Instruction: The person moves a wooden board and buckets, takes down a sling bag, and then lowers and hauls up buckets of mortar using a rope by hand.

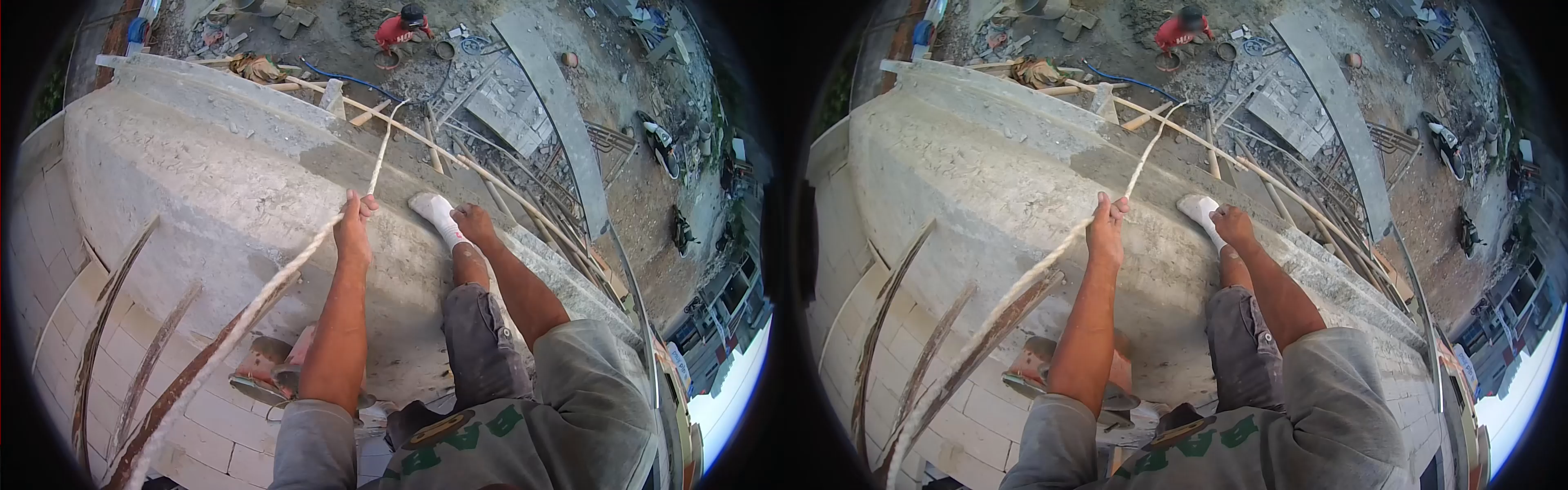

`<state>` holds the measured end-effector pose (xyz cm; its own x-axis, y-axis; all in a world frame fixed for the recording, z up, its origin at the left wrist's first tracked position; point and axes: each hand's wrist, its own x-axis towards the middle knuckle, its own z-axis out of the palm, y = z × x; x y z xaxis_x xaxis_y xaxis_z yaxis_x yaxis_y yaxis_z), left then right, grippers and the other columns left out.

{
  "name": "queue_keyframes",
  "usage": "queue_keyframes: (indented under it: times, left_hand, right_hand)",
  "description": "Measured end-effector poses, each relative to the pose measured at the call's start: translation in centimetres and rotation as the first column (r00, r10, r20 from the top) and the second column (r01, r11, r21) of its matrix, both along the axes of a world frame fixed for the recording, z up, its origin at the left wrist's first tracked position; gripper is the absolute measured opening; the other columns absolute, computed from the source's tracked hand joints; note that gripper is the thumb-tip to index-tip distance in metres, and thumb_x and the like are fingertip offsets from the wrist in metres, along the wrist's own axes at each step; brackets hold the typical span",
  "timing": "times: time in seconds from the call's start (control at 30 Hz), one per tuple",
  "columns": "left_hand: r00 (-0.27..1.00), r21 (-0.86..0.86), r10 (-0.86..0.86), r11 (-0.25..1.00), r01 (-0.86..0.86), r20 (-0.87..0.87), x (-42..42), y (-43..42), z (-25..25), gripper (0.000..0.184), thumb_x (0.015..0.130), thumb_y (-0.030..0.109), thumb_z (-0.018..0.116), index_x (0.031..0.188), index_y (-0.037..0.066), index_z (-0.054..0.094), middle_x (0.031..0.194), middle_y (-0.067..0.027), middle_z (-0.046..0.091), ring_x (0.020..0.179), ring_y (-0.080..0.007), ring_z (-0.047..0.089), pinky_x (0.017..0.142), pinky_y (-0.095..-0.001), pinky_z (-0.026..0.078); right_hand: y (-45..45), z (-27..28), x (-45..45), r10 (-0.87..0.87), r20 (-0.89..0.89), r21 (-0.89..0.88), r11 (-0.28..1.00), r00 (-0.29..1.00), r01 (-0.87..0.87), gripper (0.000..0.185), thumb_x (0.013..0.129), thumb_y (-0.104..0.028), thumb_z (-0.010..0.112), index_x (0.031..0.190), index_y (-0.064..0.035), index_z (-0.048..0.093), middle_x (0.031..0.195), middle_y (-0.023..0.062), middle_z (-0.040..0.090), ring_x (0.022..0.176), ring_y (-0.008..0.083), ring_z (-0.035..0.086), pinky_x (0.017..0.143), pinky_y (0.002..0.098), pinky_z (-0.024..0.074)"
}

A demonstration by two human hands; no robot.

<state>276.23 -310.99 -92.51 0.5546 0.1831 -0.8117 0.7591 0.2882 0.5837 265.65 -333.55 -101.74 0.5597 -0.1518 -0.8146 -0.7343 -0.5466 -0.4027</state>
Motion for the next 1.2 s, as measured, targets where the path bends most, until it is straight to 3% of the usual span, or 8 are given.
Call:
queue_keyframes:
  times: [0.1,0.23,0.43,0.83,0.93,1.2]
  left_hand:
    - [1.0,-0.044,0.02,0.999,-0.021,-0.016,1.1,-0.3,-1.6,0.042,0.091,0.041,0.047,0.062,0.011,0.04,0.073,-0.0086,0.055,0.094,-0.0212,0.052,0.096,-0.0378,0.03]
    - [0.998,-0.202,0.057,0.978,-0.057,-0.005,2.5,-1.6,-2.2,0.046,0.092,0.044,0.042,0.06,0.012,0.035,0.064,-0.0063,0.048,0.078,-0.0224,0.054,0.089,-0.0376,0.037]
    - [0.999,-0.138,0.001,0.99,0.005,0.043,4.5,-2.9,-2.7,0.049,0.092,0.048,0.038,0.058,0.013,0.033,0.057,-0.0032,0.039,0.071,-0.0226,0.053,0.084,-0.0407,0.039]
    - [0.99,-0.024,-0.143,0.989,0.143,-0.016,4.5,-2.7,-1.7,0.058,0.09,0.054,0.037,0.05,0.013,0.03,0.051,-0.0031,0.034,0.061,-0.0198,0.047,0.072,-0.0337,0.04]
    - [0.97,0.006,-0.244,0.97,0.244,-0.007,4.3,-1.9,-1.5,0.059,0.089,0.056,0.036,0.05,0.013,0.028,0.05,-0.0028,0.032,0.061,-0.0221,0.047,0.071,-0.0331,0.04]
    - [0.975,0.046,-0.218,0.974,0.22,-0.036,3.9,-1.4,-1.8,0.059,0.089,0.056,0.038,0.049,0.013,0.029,0.05,-0.0032,0.032,0.058,-0.0214,0.045,0.068,-0.0317,0.04]
  right_hand:
    - [-0.9,-1.8,-0.8,-0.007,0.01,-0.014,1.0,1.0,0.007,0.03,0.078,-0.033,0.058,0.089,-0.0056,0.065,0.086,0.0213,0.063,0.085,0.038,0.06,0.077,0.0429,0.0464]
    - [-1.3,-3.4,-1.9,0.006,-0.022,-0.042,0.999,1.0,-0.007,0.029,0.079,-0.032,0.057,0.088,-0.0058,0.065,0.085,0.0218,0.062,0.083,0.0385,0.06,0.076,0.0437,0.0463]
    - [-0.7,-4.3,-3.1,-0.016,-0.057,-0.01,1.0,0.998,0.015,0.029,0.079,-0.033,0.056,0.088,-0.0065,0.064,0.086,0.021,0.063,0.084,0.0385,0.06,0.076,0.0437,0.0467]
    - [0.7,-5.1,-2.9,-0.014,-0.073,-0.037,0.999,0.997,0.011,0.028,0.079,-0.029,0.056,0.086,-0.0026,0.063,0.083,0.0231,0.062,0.082,0.04,0.06,0.074,0.046,0.0467]
    - [1.1,-5.9,-2.8,-0.011,-0.071,-0.04,0.999,0.997,0.008,0.028,0.079,-0.029,0.055,0.087,-0.003,0.063,0.084,0.0234,0.061,0.081,0.0406,0.06,0.073,0.0467,0.0468]
    - [1.0,-7.2,-0.8,0.032,-0.077,-0.068,0.997,0.997,-0.037,0.029,0.08,-0.031,0.054,0.088,-0.0044,0.063,0.086,0.0226,0.062,0.082,0.0401,0.06,0.074,0.0468,0.0471]
